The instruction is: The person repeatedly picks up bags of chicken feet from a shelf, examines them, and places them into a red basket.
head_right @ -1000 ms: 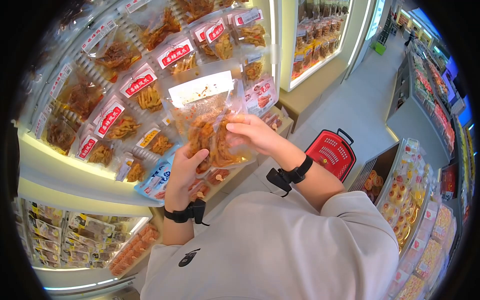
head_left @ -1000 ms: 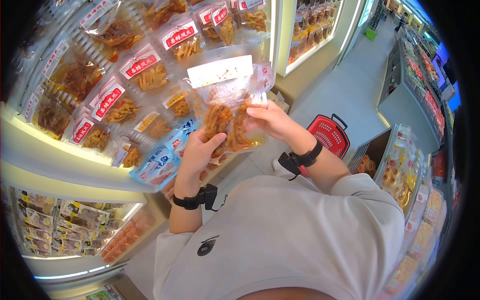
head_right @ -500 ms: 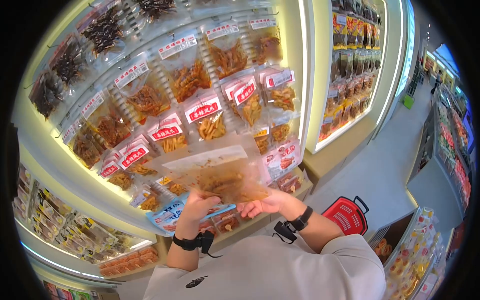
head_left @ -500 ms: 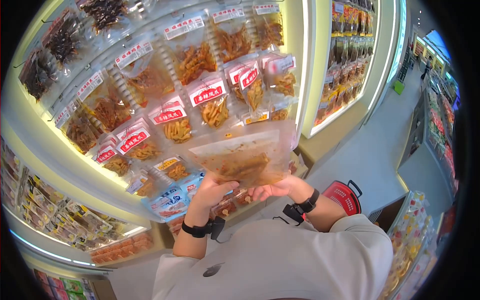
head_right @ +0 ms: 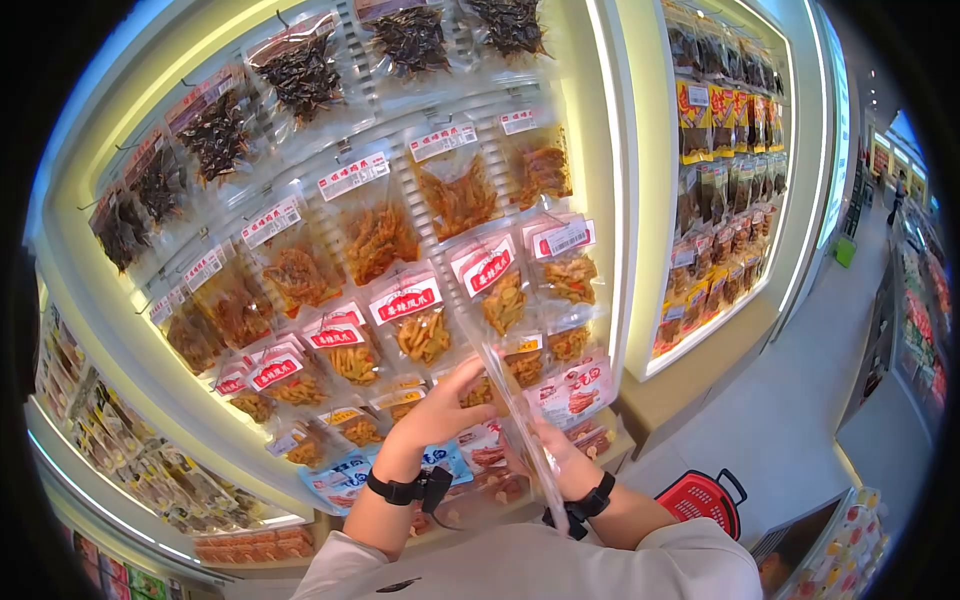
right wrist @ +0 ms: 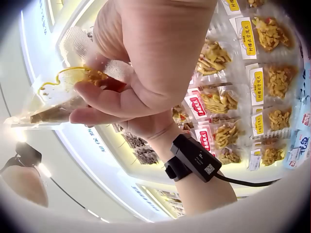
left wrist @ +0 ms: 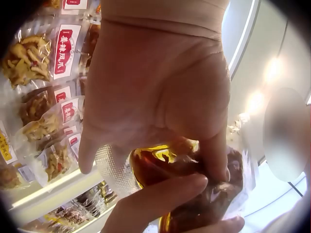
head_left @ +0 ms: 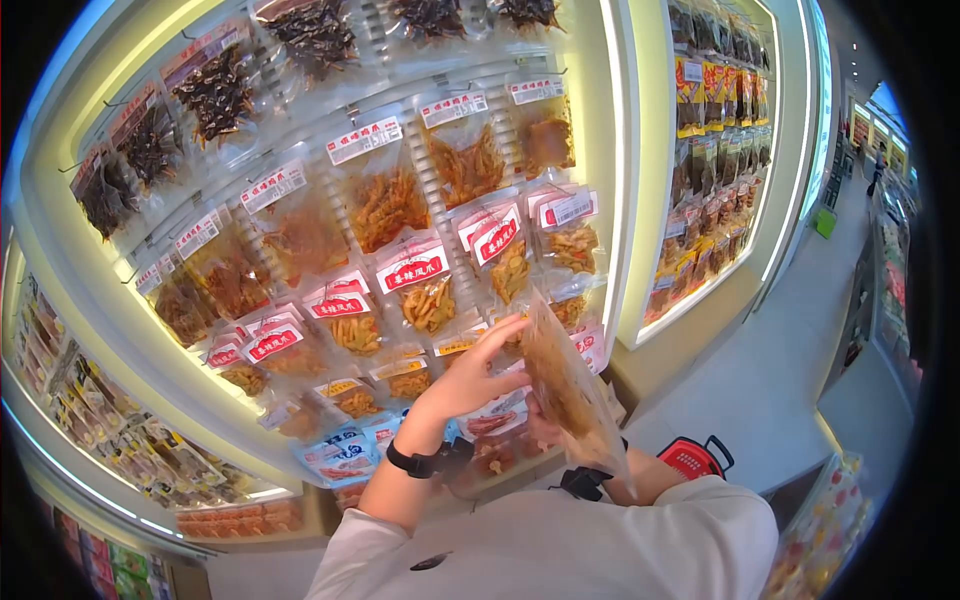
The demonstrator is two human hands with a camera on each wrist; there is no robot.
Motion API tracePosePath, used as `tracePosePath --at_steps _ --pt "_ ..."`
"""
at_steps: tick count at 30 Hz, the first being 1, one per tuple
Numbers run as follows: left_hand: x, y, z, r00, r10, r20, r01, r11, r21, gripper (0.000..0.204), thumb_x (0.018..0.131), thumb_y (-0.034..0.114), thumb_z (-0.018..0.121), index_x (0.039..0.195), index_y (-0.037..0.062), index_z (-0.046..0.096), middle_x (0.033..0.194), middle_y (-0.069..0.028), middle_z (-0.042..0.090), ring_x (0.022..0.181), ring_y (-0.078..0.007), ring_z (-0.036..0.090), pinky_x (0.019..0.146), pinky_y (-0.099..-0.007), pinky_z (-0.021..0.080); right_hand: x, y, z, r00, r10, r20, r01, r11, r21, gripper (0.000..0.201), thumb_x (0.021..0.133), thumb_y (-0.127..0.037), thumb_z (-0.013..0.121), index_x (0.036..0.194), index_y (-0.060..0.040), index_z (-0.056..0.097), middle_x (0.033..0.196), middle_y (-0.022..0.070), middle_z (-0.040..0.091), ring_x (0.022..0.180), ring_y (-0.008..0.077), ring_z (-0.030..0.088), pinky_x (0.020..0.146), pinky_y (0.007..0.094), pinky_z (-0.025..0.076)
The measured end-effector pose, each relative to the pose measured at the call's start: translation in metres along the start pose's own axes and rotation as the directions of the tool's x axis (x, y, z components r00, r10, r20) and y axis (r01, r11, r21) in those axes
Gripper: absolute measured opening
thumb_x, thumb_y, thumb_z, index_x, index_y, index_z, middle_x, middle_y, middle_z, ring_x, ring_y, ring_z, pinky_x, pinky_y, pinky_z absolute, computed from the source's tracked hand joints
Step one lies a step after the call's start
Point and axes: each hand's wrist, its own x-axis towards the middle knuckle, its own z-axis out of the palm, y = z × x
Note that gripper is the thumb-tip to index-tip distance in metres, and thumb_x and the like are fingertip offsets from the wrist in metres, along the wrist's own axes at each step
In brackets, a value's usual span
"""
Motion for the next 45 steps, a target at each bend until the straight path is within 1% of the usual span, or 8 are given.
tracePosePath --at_steps 2,6,9,15,19,35,42,45 --pt "0.004 -0.017 0.000 0.994 -0.060 -0.088 0.045 0.985 -0.165 0.058 0.082 0.004 0.060 0.135 0.0019 0.036 0.137 -0.0120 0.040 0.131 -0.0217 0.032 0.101 -0.0321 0.034 0.031 -0.036 0.010 0.992 -0.122 -0.028 0.117 0.982 -0.147 0.055 0.082 -0.015 0.064 0.129 -0.0021 0.038 0.111 0.0111 0.059 0.091 0.0183 0.063 0.075 0.0303 0.056" --pt "-0.011 -0.030 0.008 0.959 -0.246 -0.139 0.178 0.908 -0.380 0.046 0.088 0.004 0.055 0.131 0.0006 0.039 0.126 -0.0073 0.047 0.117 -0.0170 0.047 0.094 -0.0298 0.040 0.086 -0.086 0.059 0.766 -0.630 -0.124 0.489 0.698 -0.524 0.038 0.087 -0.012 0.058 0.121 -0.0040 0.045 0.107 0.0070 0.059 0.083 0.0203 0.063 0.064 0.0286 0.050" --pt "-0.031 -0.047 0.022 0.935 -0.316 -0.163 0.223 0.876 -0.427 0.046 0.091 0.015 0.056 0.132 0.0013 0.040 0.132 -0.0107 0.045 0.114 -0.0222 0.051 0.096 -0.0329 0.038 0.123 -0.115 0.055 0.668 -0.744 -0.001 0.592 0.533 -0.605 0.037 0.087 -0.011 0.059 0.120 -0.0034 0.044 0.107 0.0076 0.058 0.084 0.0213 0.063 0.065 0.0299 0.051" --pt "-0.057 -0.056 0.047 0.860 -0.455 -0.232 0.300 0.818 -0.491 0.045 0.090 0.010 0.057 0.130 -0.0003 0.040 0.129 -0.0093 0.047 0.108 -0.0155 0.052 0.092 -0.0284 0.041 0.179 -0.132 0.060 0.560 -0.828 -0.011 0.655 0.451 -0.606 0.026 0.086 -0.001 0.058 0.108 -0.0016 0.045 0.098 0.0102 0.058 0.076 0.0199 0.064 0.061 0.0303 0.053" --pt "-0.067 -0.057 0.052 0.847 -0.486 -0.215 0.351 0.815 -0.461 0.047 0.091 0.016 0.056 0.134 0.0054 0.038 0.136 -0.0125 0.042 0.115 -0.0216 0.051 0.094 -0.0316 0.039 0.202 -0.135 0.051 0.479 -0.877 -0.033 0.734 0.421 -0.533 0.028 0.086 -0.001 0.058 0.109 -0.0009 0.041 0.100 0.0126 0.056 0.074 0.0196 0.062 0.063 0.0323 0.055" --pt "-0.078 -0.050 0.063 0.759 -0.564 -0.325 0.385 0.792 -0.475 0.044 0.090 0.013 0.056 0.130 0.0041 0.041 0.133 -0.0108 0.043 0.108 -0.0164 0.053 0.089 -0.0293 0.043 0.260 -0.143 0.005 0.424 -0.895 -0.138 0.637 0.403 -0.657 0.034 0.084 -0.003 0.062 0.112 0.0000 0.043 0.100 0.0098 0.056 0.085 0.0171 0.058 0.066 0.0289 0.050" --pt "-0.085 -0.047 0.062 0.741 -0.563 -0.367 0.338 0.784 -0.520 0.045 0.089 0.010 0.057 0.131 0.0012 0.040 0.133 -0.0109 0.045 0.107 -0.0149 0.053 0.091 -0.0273 0.041 0.281 -0.151 -0.021 0.411 -0.886 -0.215 0.589 0.438 -0.679 0.054 0.080 0.001 0.064 0.125 0.0057 0.035 0.108 0.0134 0.054 0.097 0.0200 0.055 0.086 0.0322 0.044" --pt "-0.091 -0.049 0.061 0.731 -0.557 -0.395 0.327 0.793 -0.513 0.045 0.090 0.010 0.057 0.131 0.0010 0.040 0.132 -0.0110 0.045 0.107 -0.0154 0.053 0.091 -0.0275 0.041 0.251 -0.147 -0.004 0.411 -0.878 -0.243 0.679 0.473 -0.562 0.064 0.079 -0.009 0.068 0.130 0.0019 0.030 0.130 0.0180 0.040 0.118 0.0231 0.041 0.101 0.0361 0.032"
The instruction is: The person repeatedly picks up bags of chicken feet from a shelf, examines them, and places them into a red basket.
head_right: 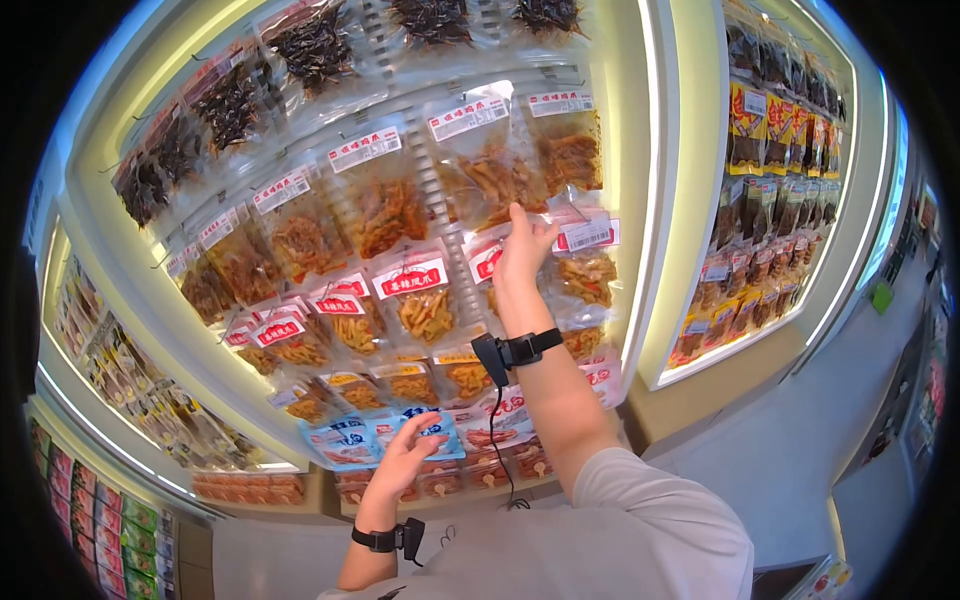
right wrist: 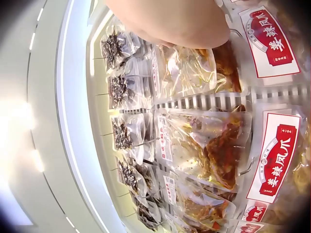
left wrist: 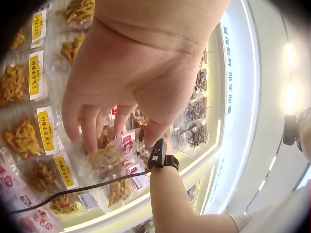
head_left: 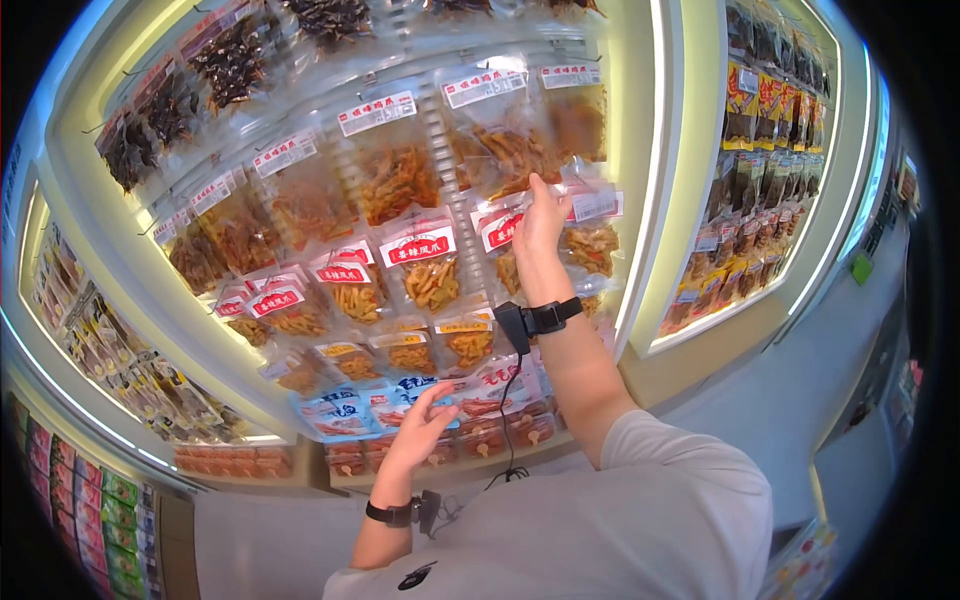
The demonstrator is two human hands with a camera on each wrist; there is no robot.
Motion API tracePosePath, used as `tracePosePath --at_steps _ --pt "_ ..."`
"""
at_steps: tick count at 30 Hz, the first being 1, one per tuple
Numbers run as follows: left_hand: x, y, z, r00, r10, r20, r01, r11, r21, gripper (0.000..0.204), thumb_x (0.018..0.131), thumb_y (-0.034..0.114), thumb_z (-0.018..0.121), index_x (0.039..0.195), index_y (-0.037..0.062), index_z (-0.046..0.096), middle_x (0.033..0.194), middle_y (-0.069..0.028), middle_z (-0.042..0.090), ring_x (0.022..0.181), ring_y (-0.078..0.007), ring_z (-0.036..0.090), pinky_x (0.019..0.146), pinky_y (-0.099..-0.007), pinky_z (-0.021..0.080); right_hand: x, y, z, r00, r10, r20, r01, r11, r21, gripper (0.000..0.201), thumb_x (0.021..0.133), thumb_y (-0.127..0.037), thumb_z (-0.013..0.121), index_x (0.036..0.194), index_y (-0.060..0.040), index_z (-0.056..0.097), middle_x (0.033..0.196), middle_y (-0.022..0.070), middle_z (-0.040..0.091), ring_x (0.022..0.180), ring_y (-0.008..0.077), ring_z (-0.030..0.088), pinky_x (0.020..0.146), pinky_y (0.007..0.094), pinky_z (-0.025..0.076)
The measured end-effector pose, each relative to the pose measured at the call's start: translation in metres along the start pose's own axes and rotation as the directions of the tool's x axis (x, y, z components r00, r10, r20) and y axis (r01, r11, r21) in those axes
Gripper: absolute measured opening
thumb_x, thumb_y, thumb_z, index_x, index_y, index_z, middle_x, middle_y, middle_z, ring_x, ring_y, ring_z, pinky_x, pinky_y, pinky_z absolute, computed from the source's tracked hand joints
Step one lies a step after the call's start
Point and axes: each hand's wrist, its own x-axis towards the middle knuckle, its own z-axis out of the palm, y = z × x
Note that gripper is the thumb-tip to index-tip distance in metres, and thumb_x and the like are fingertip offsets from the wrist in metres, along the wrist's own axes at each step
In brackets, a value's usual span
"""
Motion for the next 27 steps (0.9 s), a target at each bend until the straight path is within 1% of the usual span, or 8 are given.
tracePosePath --at_steps 2,4,6,7,9,15,22,27 --pt "-0.002 -0.002 -0.002 1.000 -0.002 -0.002 0.002 1.000 -0.002 0.045 0.090 0.010 0.057 0.130 0.0009 0.040 0.132 -0.0110 0.045 0.107 -0.0153 0.053 0.091 -0.0273 0.041 -0.011 -0.017 0.004 0.986 -0.079 -0.147 0.072 0.996 -0.052 0.073 0.079 -0.009 0.067 0.137 -0.0005 0.022 0.139 0.0209 0.029 0.129 0.0256 0.030 0.104 0.0350 0.027" --pt "-0.004 -0.004 -0.004 1.000 -0.011 -0.001 0.011 1.000 0.003 0.045 0.090 0.010 0.057 0.130 0.0008 0.040 0.132 -0.0110 0.045 0.107 -0.0152 0.053 0.091 -0.0271 0.042 -0.009 -0.020 0.006 0.988 -0.118 -0.104 0.110 0.991 -0.077 0.074 0.080 -0.011 0.065 0.139 -0.0016 0.022 0.144 0.0229 0.020 0.135 0.0285 0.020 0.107 0.0362 0.022" --pt "-0.008 -0.004 -0.005 1.000 -0.006 -0.008 0.006 1.000 -0.015 0.044 0.090 0.009 0.056 0.130 0.0004 0.040 0.132 -0.0108 0.045 0.106 -0.0147 0.053 0.090 -0.0267 0.042 -0.007 -0.025 0.010 0.951 -0.289 0.111 0.296 0.746 -0.597 0.070 0.079 -0.015 0.065 0.136 -0.0001 0.027 0.145 0.0239 0.019 0.136 0.0324 0.019 0.108 0.0388 0.021" --pt "-0.009 -0.005 -0.007 1.000 -0.010 -0.006 0.010 1.000 -0.016 0.044 0.090 0.009 0.056 0.130 0.0004 0.040 0.132 -0.0108 0.045 0.106 -0.0147 0.053 0.090 -0.0267 0.042 0.000 -0.021 0.010 0.951 -0.289 0.109 0.294 0.744 -0.600 0.070 0.079 -0.015 0.065 0.136 -0.0001 0.027 0.145 0.0239 0.019 0.136 0.0324 0.019 0.108 0.0388 0.021" --pt "-0.012 -0.006 -0.010 1.000 0.018 0.010 -0.018 0.999 0.044 0.044 0.090 0.013 0.055 0.131 0.0080 0.041 0.133 -0.0086 0.044 0.110 -0.0197 0.054 0.081 -0.0304 0.048 0.014 -0.009 0.004 0.901 -0.380 0.210 0.398 0.530 -0.748 0.067 0.077 -0.021 0.065 0.133 -0.0012 0.035 0.142 0.0259 0.023 0.135 0.0362 0.021 0.109 0.0414 0.019" --pt "-0.023 -0.008 -0.019 0.999 0.008 -0.040 -0.010 0.999 -0.043 0.044 0.090 0.006 0.054 0.131 0.0004 0.039 0.131 -0.0121 0.045 0.105 -0.0155 0.054 0.089 -0.0269 0.042 0.020 0.018 -0.019 0.910 -0.301 0.284 0.376 0.318 -0.870 0.063 0.072 -0.028 0.067 0.127 -0.0056 0.043 0.136 0.0288 0.033 0.132 0.0386 0.025 0.107 0.0428 0.022" --pt "-0.042 -0.014 -0.038 1.000 0.012 0.013 -0.011 0.998 -0.057 0.040 0.091 0.010 0.053 0.129 0.0048 0.043 0.127 -0.0108 0.050 0.108 -0.0206 0.055 0.086 -0.0319 0.047 -0.004 0.004 -0.034 0.864 -0.350 0.362 0.456 0.240 -0.857 0.054 0.073 -0.028 0.067 0.118 -0.0046 0.051 0.135 0.0286 0.034 0.129 0.0388 0.030 0.106 0.0426 0.025" --pt "-0.073 0.051 -0.053 0.917 0.381 0.122 -0.376 0.925 -0.064 0.026 0.090 0.005 0.050 0.115 -0.0011 0.051 0.106 -0.0145 0.062 0.098 -0.0219 0.059 0.086 -0.0336 0.046 -0.059 -0.026 -0.121 0.907 -0.284 0.310 0.376 0.219 -0.900 0.036 0.077 -0.024 0.066 0.105 -0.0032 0.058 0.131 0.0242 0.041 0.126 0.0352 0.036 0.104 0.0394 0.028"
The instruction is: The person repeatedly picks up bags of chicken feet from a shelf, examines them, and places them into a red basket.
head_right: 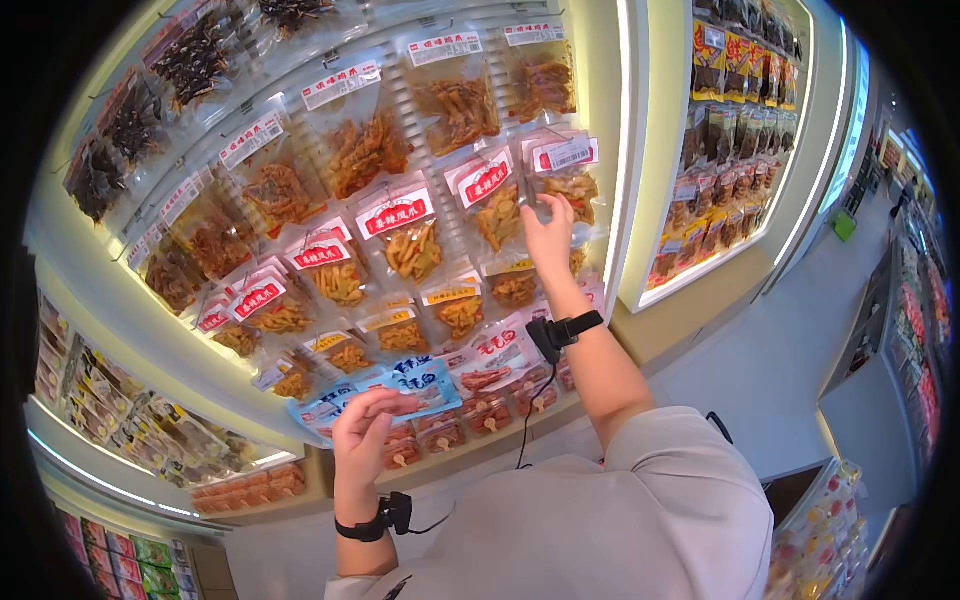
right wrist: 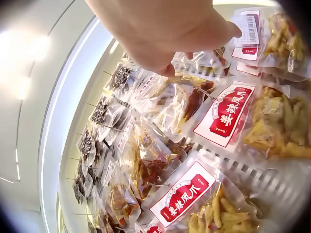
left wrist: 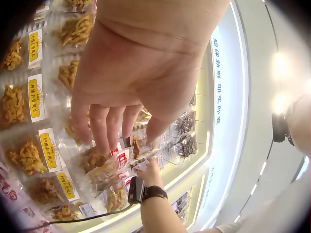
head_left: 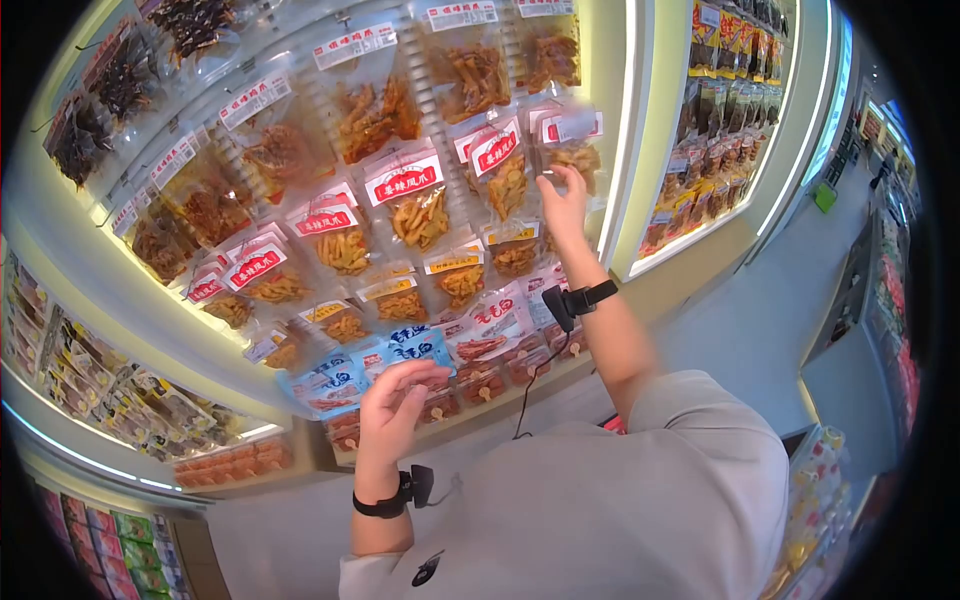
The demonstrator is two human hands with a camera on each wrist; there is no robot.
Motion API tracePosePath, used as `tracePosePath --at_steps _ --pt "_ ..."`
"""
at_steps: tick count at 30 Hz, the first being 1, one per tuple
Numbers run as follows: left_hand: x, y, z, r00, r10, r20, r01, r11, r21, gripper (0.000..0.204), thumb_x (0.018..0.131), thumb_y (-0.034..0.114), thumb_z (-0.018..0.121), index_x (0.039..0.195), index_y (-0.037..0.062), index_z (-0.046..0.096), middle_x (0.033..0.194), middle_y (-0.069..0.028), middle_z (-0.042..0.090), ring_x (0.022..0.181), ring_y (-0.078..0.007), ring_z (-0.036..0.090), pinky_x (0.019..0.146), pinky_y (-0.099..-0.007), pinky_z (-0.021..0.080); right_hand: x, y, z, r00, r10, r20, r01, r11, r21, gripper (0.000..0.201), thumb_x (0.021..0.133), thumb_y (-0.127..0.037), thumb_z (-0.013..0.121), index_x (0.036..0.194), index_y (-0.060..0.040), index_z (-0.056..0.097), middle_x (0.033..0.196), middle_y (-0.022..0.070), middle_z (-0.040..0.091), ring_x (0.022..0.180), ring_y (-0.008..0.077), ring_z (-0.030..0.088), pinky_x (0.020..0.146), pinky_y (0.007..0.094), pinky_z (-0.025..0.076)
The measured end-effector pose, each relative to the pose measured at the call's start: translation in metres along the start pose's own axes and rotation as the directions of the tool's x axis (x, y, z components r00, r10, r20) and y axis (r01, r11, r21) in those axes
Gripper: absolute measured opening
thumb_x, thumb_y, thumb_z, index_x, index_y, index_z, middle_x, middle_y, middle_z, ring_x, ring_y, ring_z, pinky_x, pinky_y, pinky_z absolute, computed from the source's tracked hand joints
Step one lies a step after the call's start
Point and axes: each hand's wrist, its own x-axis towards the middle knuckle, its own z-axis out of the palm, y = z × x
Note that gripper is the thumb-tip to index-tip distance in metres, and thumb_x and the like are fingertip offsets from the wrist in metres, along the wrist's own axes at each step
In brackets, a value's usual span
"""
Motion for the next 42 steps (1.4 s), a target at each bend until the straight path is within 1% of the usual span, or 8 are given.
tracePosePath --at_steps 5,9,11,17,32,33,37,42 --pt "-0.018 0.103 0.017 0.756 0.655 0.015 -0.574 0.673 -0.467 0.007 0.090 0.010 0.050 0.088 0.0050 0.055 0.088 -0.0103 0.065 0.079 -0.0227 0.059 0.069 -0.0378 0.045 -0.131 0.151 -0.108 0.924 0.370 0.096 -0.305 0.865 -0.399 0.031 0.073 -0.028 0.062 0.087 -0.0003 0.066 0.094 0.0252 0.063 0.098 0.0352 0.059 0.086 0.0373 0.045" --pt "-0.023 0.155 -0.018 0.611 0.555 0.564 -0.061 0.744 -0.665 0.012 0.090 0.015 0.050 0.091 0.0179 0.062 0.095 0.0062 0.064 0.098 -0.0135 0.053 0.084 -0.0435 0.035 -0.271 0.244 -0.240 0.649 0.744 -0.156 -0.618 0.396 -0.679 0.032 0.074 -0.022 0.058 0.096 0.0004 0.066 0.089 0.0209 0.066 0.086 0.0315 0.064 0.075 0.0371 0.048" --pt "-0.022 0.145 -0.004 0.600 0.583 0.547 0.021 0.673 -0.740 0.011 0.090 0.015 0.051 0.089 0.0185 0.061 0.094 0.0081 0.063 0.097 -0.0128 0.052 0.083 -0.0425 0.035 -0.354 0.305 -0.322 0.727 0.594 0.346 0.263 0.225 -0.938 0.022 0.082 -0.007 0.046 0.088 -0.0027 0.067 0.081 0.0191 0.066 0.085 0.0351 0.064 0.069 0.0428 0.053" --pt "-0.025 0.138 0.018 0.581 0.536 0.613 0.301 0.558 -0.773 0.010 0.088 0.014 0.052 0.084 0.0216 0.059 0.090 0.0158 0.061 0.092 -0.0100 0.049 0.078 -0.0396 0.032 -0.457 0.172 -0.437 0.371 0.901 -0.227 -0.529 0.003 -0.849 0.027 0.083 -0.012 0.045 0.096 0.0003 0.064 0.091 0.0194 0.066 0.085 0.0349 0.064 0.075 0.0443 0.049" --pt "0.011 0.045 0.241 0.462 0.417 0.783 0.545 0.562 -0.622 0.007 0.085 0.024 0.060 0.092 0.0232 0.061 0.091 0.0134 0.060 0.095 -0.0116 0.047 0.079 -0.0400 0.032 -0.651 0.306 -0.563 0.446 0.860 -0.248 -0.486 0.000 -0.874 0.021 0.082 -0.016 0.050 0.087 -0.0046 0.068 0.090 0.0200 0.066 0.087 0.0340 0.064 0.075 0.0412 0.051" --pt "0.015 0.025 0.267 0.455 0.460 0.762 0.537 0.541 -0.647 0.009 0.085 0.025 0.060 0.093 0.0234 0.061 0.092 0.0133 0.061 0.095 -0.0118 0.047 0.079 -0.0401 0.032 -0.574 0.282 -0.527 0.116 0.920 -0.375 -0.896 -0.066 -0.439 0.018 0.079 -0.022 0.058 0.085 -0.0065 0.064 0.071 0.0120 0.061 0.068 0.0270 0.060 0.062 0.0377 0.048" --pt "0.006 -0.093 0.355 0.526 0.043 0.849 0.569 0.724 -0.389 0.010 0.088 0.004 0.046 0.086 0.0021 0.055 0.083 -0.0105 0.061 0.076 -0.0260 0.057 0.068 -0.0350 0.043 -0.552 0.352 -0.517 0.325 0.941 -0.095 -0.798 0.218 -0.562 0.022 0.080 -0.018 0.052 0.088 -0.0008 0.064 0.083 0.0201 0.065 0.075 0.0314 0.064 0.068 0.0403 0.050" --pt "-0.089 -0.347 0.343 0.234 -0.947 0.219 0.784 0.317 0.533 0.018 0.091 0.014 0.049 0.105 0.0042 0.055 0.094 -0.0060 0.062 0.091 -0.0146 0.056 0.081 -0.0283 0.042 -0.558 0.442 -0.508 -0.297 0.939 -0.175 -0.954 -0.283 0.097 0.015 0.078 -0.018 0.057 0.087 -0.0057 0.058 0.074 0.0052 0.056 0.066 0.0155 0.054 0.057 0.0334 0.044"
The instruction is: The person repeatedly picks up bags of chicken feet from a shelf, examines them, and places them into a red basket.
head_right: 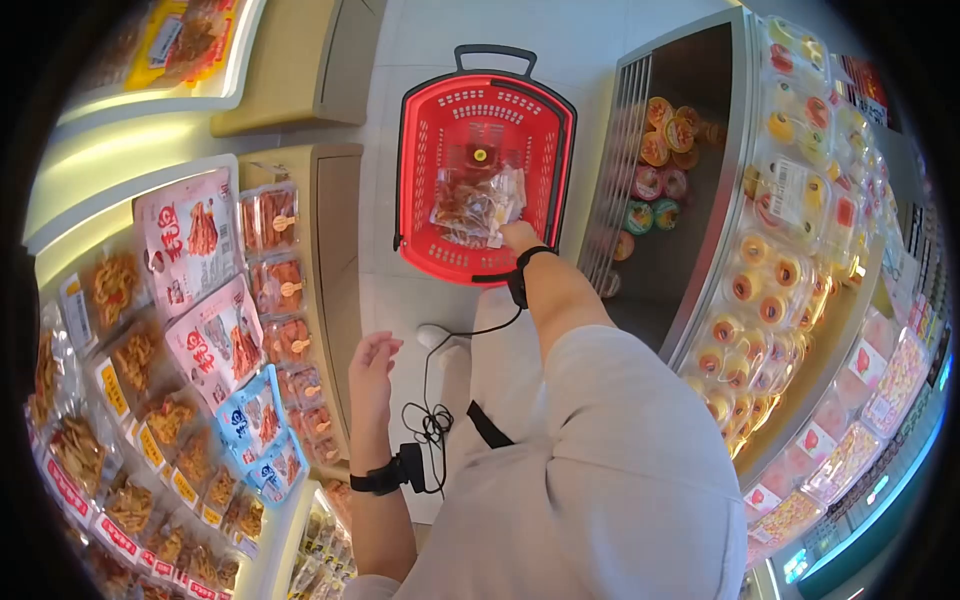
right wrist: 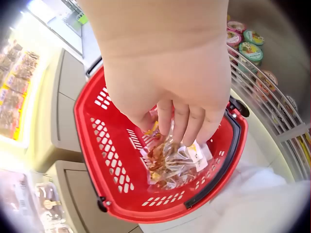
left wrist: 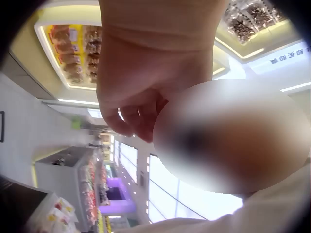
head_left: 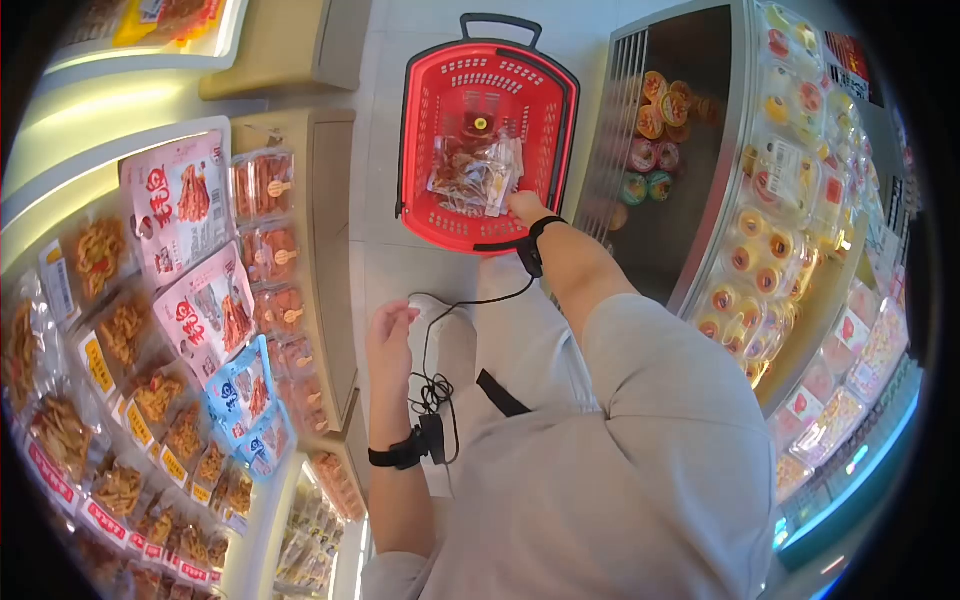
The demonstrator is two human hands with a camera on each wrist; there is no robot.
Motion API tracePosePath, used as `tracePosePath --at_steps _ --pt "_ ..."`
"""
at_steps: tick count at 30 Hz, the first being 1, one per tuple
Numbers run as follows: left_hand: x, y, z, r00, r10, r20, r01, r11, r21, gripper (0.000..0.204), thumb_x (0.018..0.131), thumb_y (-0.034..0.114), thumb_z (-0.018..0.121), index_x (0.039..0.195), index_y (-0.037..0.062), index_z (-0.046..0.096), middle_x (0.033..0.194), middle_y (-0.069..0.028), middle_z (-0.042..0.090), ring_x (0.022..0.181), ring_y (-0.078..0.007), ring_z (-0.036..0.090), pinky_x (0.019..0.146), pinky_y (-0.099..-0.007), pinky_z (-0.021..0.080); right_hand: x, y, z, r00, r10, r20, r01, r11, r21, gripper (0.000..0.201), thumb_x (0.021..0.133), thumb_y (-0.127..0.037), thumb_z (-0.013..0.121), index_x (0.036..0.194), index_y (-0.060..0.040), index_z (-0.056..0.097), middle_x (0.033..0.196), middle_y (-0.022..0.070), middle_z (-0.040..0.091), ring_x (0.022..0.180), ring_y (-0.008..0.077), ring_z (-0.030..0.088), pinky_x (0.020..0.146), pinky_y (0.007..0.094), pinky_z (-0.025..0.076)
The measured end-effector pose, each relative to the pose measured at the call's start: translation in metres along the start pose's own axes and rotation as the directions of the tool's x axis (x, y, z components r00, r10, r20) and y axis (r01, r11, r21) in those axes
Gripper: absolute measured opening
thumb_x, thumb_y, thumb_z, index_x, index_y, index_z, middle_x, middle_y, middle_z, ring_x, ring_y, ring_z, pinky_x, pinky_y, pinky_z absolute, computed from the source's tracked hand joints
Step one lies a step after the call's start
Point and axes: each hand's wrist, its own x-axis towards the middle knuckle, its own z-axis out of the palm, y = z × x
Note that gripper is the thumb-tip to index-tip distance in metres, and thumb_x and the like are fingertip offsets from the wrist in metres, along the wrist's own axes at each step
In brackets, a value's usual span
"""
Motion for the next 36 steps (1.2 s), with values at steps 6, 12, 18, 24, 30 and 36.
tracePosePath --at_steps 6,12,18,24,30,36 --pt "0.031 -0.161 -0.029 0.803 -0.588 -0.093 0.565 0.802 -0.193 0.023 0.088 0.015 0.049 0.109 0.0075 0.053 0.096 -0.0059 0.062 0.090 -0.0148 0.058 0.076 -0.0293 0.045 0.091 0.021 0.023 0.971 0.206 -0.122 -0.193 0.975 0.112 0.048 0.073 -0.030 0.067 0.105 0.0052 0.061 0.098 0.0191 0.064 0.084 0.0292 0.064 0.073 0.0364 0.049" --pt "0.032 -0.189 -0.007 0.690 -0.721 -0.061 0.723 0.691 0.001 0.022 0.090 0.017 0.050 0.109 0.0070 0.056 0.095 -0.0053 0.064 0.090 -0.0144 0.059 0.075 -0.0287 0.045 0.159 0.065 0.041 0.972 0.180 -0.152 -0.149 0.969 0.199 0.056 0.071 -0.037 0.068 0.105 0.0076 0.060 0.103 0.0223 0.064 0.098 0.0324 0.062 0.085 0.0372 0.047" --pt "0.061 -0.124 0.024 0.851 -0.523 0.040 0.517 0.849 0.106 0.023 0.093 0.018 0.048 0.110 0.0048 0.056 0.096 -0.0059 0.064 0.090 -0.0143 0.058 0.077 -0.0280 0.044 0.151 0.055 0.061 0.874 0.202 -0.443 -0.246 0.968 -0.042 0.041 0.074 -0.029 0.067 0.098 0.0044 0.063 0.090 0.0213 0.065 0.087 0.0314 0.064 0.070 0.0404 0.049" --pt "0.051 -0.118 0.013 0.910 -0.412 0.054 0.405 0.908 0.102 0.022 0.093 0.018 0.049 0.109 0.0048 0.056 0.096 -0.0059 0.063 0.090 -0.0140 0.058 0.077 -0.0274 0.044 0.103 0.023 0.038 0.918 -0.041 -0.395 0.081 0.993 0.084 0.033 0.076 -0.027 0.063 0.088 0.0031 0.063 0.087 0.0167 0.066 0.079 0.0306 0.063 0.070 0.0387 0.048" --pt "0.017 -0.100 -0.021 0.975 -0.095 0.200 0.051 0.975 0.214 0.024 0.092 0.019 0.051 0.111 0.0055 0.055 0.098 -0.0060 0.064 0.093 -0.0166 0.059 0.081 -0.0302 0.045 -0.024 -0.040 0.019 0.915 -0.386 -0.118 0.403 0.890 0.215 0.020 0.079 -0.016 0.054 0.079 0.0026 0.062 0.067 0.0061 0.058 0.067 0.0147 0.058 0.059 0.0305 0.045" --pt "-0.056 -0.014 -0.089 0.802 0.577 0.156 -0.543 0.597 0.591 0.035 0.085 0.015 0.059 0.115 -0.0010 0.052 0.114 -0.0180 0.056 0.106 -0.0323 0.053 0.092 -0.0377 0.041 -0.298 -0.132 -0.002 0.789 -0.565 0.243 0.454 0.802 0.388 0.021 0.075 -0.011 0.054 0.087 0.0037 0.063 0.076 0.0078 0.062 0.067 0.0186 0.062 0.064 0.0299 0.051"
